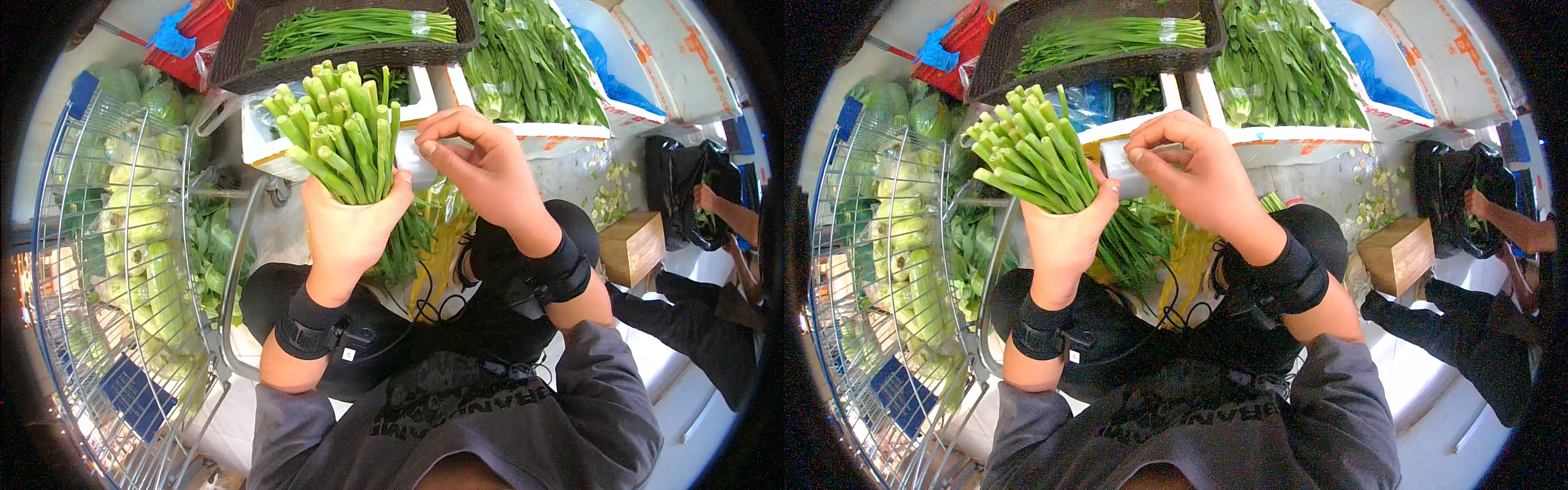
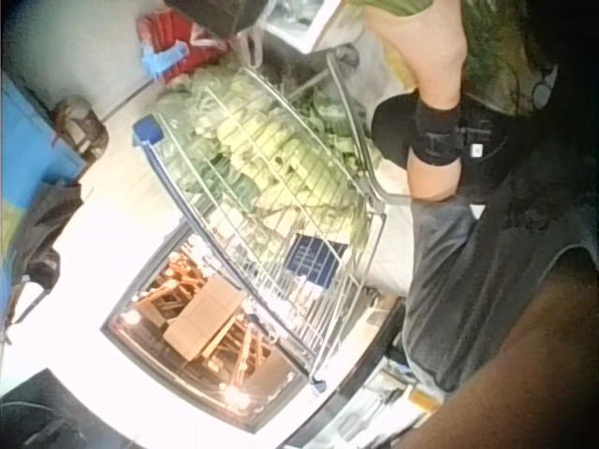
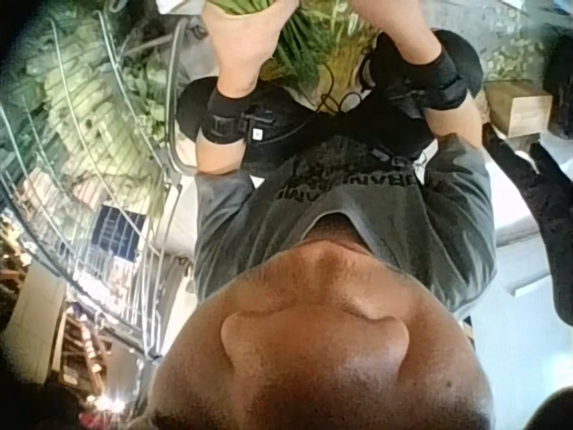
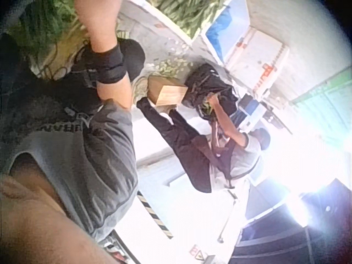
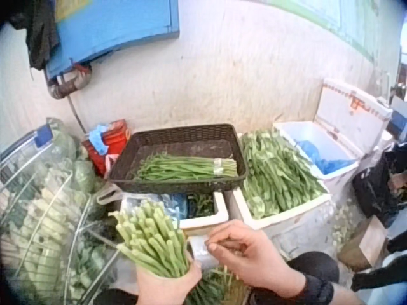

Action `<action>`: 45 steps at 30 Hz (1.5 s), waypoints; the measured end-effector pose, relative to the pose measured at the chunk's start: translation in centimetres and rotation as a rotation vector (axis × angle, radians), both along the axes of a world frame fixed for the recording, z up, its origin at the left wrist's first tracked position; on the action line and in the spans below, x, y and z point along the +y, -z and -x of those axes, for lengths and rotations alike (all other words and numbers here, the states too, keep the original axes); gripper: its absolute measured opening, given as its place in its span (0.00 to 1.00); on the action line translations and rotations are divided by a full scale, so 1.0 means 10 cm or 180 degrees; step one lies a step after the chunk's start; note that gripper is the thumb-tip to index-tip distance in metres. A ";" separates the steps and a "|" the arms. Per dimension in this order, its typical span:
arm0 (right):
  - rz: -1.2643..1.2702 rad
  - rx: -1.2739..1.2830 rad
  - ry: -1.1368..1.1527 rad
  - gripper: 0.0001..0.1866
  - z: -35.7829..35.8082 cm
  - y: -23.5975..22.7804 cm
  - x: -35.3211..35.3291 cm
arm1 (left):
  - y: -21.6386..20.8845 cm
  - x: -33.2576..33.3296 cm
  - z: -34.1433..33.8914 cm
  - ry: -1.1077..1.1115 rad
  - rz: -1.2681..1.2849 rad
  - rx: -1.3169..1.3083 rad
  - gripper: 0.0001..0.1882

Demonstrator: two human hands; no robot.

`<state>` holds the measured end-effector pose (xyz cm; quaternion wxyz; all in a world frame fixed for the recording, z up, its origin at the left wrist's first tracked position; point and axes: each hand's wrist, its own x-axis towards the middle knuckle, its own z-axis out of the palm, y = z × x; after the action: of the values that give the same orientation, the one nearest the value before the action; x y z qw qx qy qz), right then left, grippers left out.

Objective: The person picks up a bunch of green onions, removes individual stems from the bundle, aligns the ends, and wraps the stalks with tape.

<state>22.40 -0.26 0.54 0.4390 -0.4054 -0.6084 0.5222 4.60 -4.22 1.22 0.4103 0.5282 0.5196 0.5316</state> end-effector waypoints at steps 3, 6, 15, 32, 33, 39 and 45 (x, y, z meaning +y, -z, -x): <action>-0.0534 -0.0332 0.0180 0.04 0.02 0.03 -0.01 | -0.01 0.01 -0.01 -0.0137 -0.0061 0.0099 0.06; -0.1220 -0.0605 0.0081 0.04 0.03 0.05 0.00 | 0.02 0.03 0.01 -0.0191 0.0048 -0.0058 0.06; -0.0028 0.0418 -0.0025 0.15 0.02 -0.08 -0.04 | 0.13 0.09 0.06 -0.0075 0.0604 -0.1220 0.07; -0.0844 -0.0617 0.0072 0.16 -0.03 0.10 0.01 | 0.19 0.08 -0.02 -0.0111 0.0085 -0.1652 0.10; -0.1322 -0.1196 0.0291 0.16 -0.06 0.08 0.01 | 0.19 0.08 -0.01 -0.0141 0.0051 -0.1521 0.09; -0.1597 -0.1533 -0.0097 0.17 -0.14 -0.09 0.02 | 0.13 0.08 0.00 -0.0268 -0.0160 -0.0762 0.07; -0.1645 -0.1754 -0.0333 0.17 -0.19 -0.15 0.02 | 0.17 0.08 -0.02 -0.0264 -0.0212 -0.0423 0.09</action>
<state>24.26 -0.04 2.05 0.3195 -0.3749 -0.8352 0.2447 4.77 -3.38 -0.51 0.4036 0.4832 0.4948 0.5990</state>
